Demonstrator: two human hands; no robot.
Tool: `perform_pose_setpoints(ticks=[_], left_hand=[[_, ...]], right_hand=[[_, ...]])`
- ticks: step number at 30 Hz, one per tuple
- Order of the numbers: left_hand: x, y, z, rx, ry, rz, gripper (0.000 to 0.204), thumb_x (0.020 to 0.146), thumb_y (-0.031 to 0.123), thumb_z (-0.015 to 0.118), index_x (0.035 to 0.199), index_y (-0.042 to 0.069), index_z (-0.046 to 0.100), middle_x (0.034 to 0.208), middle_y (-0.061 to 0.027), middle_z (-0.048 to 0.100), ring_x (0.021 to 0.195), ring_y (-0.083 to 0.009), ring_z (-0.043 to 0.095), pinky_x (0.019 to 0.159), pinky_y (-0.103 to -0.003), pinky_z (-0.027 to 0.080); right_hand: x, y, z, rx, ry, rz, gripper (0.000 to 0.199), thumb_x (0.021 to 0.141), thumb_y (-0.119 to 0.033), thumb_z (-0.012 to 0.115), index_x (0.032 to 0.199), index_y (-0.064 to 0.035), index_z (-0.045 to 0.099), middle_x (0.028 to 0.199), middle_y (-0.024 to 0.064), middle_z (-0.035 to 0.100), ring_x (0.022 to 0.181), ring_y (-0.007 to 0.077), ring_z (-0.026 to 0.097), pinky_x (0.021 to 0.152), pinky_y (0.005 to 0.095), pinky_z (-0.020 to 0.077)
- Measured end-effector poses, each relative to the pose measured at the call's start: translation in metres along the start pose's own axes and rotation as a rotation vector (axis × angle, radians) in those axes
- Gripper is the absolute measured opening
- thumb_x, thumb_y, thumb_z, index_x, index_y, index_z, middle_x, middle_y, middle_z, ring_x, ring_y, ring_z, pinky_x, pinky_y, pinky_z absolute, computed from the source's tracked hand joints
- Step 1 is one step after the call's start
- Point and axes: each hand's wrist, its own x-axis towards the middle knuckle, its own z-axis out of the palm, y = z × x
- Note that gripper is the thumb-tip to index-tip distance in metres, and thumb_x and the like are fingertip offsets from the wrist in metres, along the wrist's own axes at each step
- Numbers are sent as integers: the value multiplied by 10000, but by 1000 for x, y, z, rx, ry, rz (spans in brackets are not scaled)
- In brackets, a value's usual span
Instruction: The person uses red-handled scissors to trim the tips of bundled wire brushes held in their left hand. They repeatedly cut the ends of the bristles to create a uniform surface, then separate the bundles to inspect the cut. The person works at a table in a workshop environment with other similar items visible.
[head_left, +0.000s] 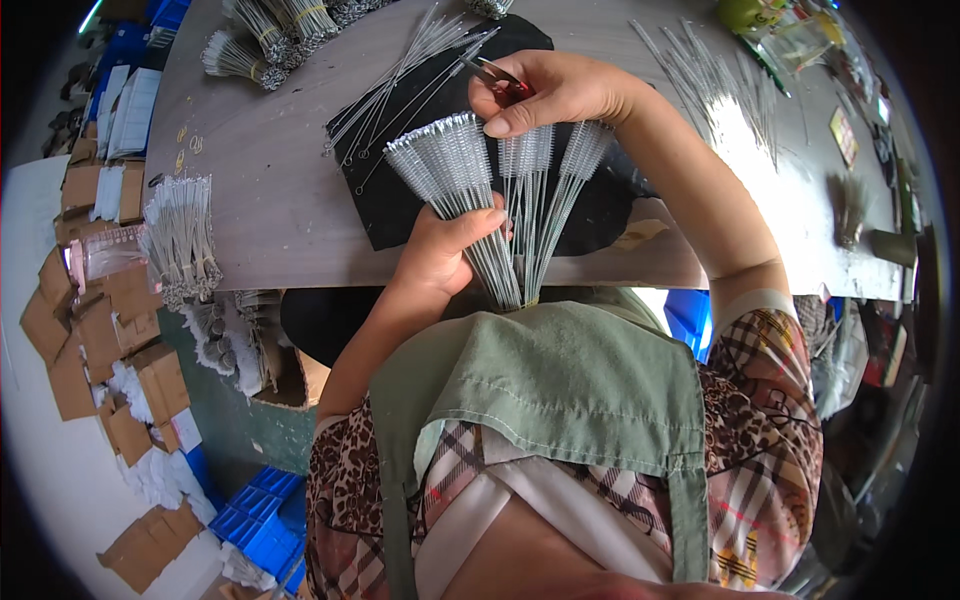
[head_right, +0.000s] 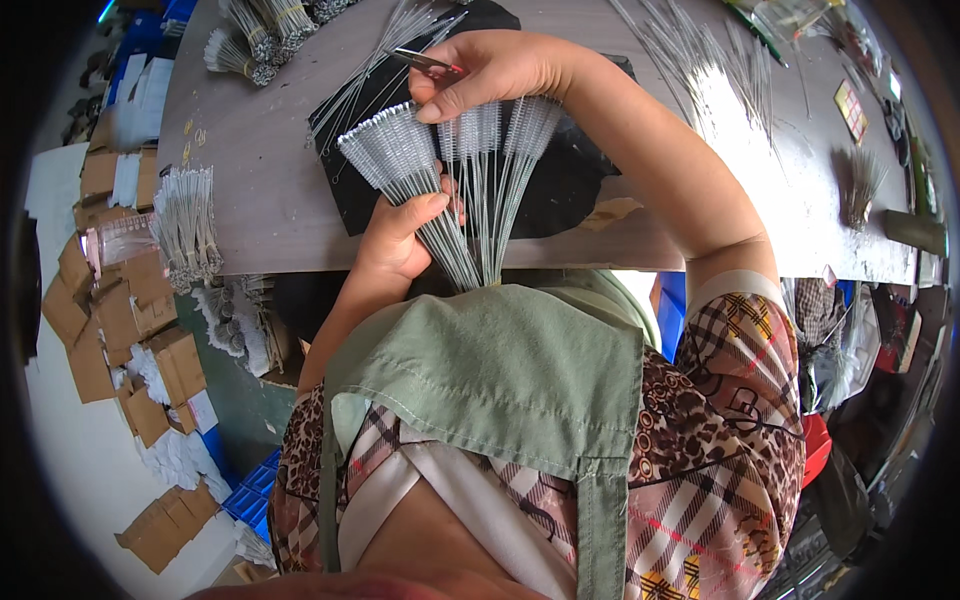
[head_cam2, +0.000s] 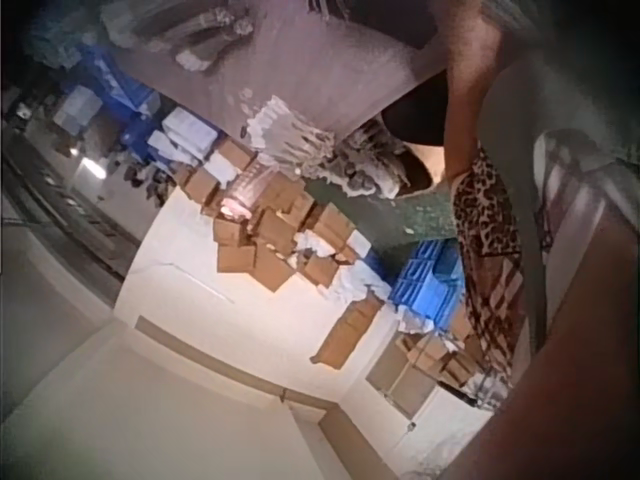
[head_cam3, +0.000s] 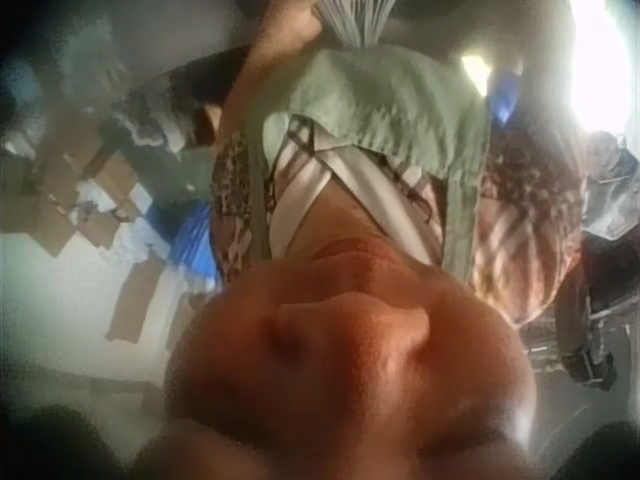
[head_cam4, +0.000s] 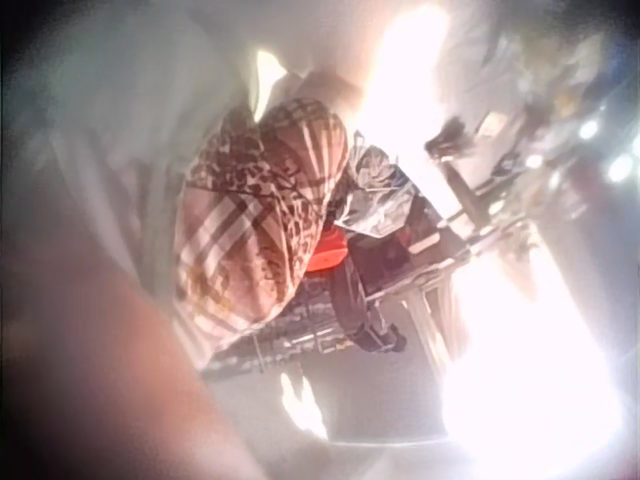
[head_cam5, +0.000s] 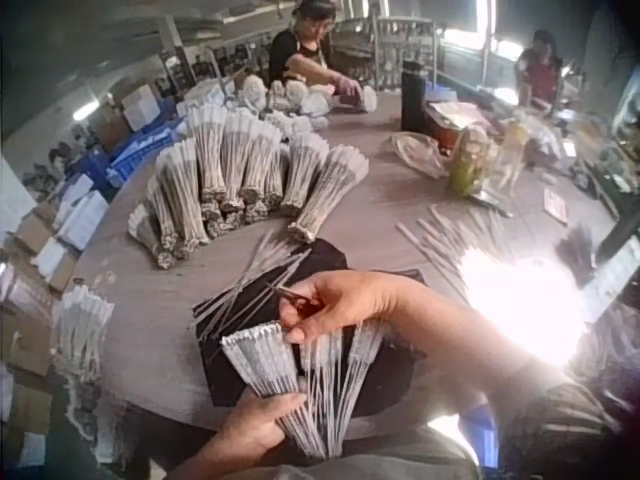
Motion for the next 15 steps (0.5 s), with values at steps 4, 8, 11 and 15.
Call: perform_pose_setpoints(ticks=[4, 8, 11, 15], left_hand=[[1, 0, -2, -26, -32, 20, 247, 736, 64, 683, 950, -6, 580, 849, -60, 592, 728, -155, 591, 686, -291, 511], [0, -1, -3, -42, -29, 18, 243, 735, 46, 680, 949, -14, 579, 837, -63, 595, 723, -153, 594, 685, -291, 512], [-2, -1, 0, -14, -1, 25, 224, 742, 27, 670, 943, -21, 583, 835, -64, 602, 716, -150, 598, 685, -294, 516], [-4, 0, 6, 35, 45, 47, 199, 752, 9, 658, 936, -28, 592, 838, -67, 611, 714, -147, 603, 683, -294, 519]], right_hand=[[0, 2, 3, 49, 48, -77, 259, 803, -169, 715, 979, -53, 566, 782, -14, 558, 756, 80, 544, 769, 239, 458], [-1, -1, 5, 121, 64, -140, 242, 826, -154, 685, 995, -24, 572, 780, 3, 584, 756, 92, 571, 754, 249, 477], [-3, -5, 4, 74, 52, -101, 226, 835, -141, 674, 991, -12, 574, 784, 6, 590, 719, 96, 580, 696, 245, 489], [-4, -5, 6, 33, 102, -70, 195, 834, -133, 675, 964, -21, 582, 790, 2, 592, 678, 86, 581, 622, 228, 490]])
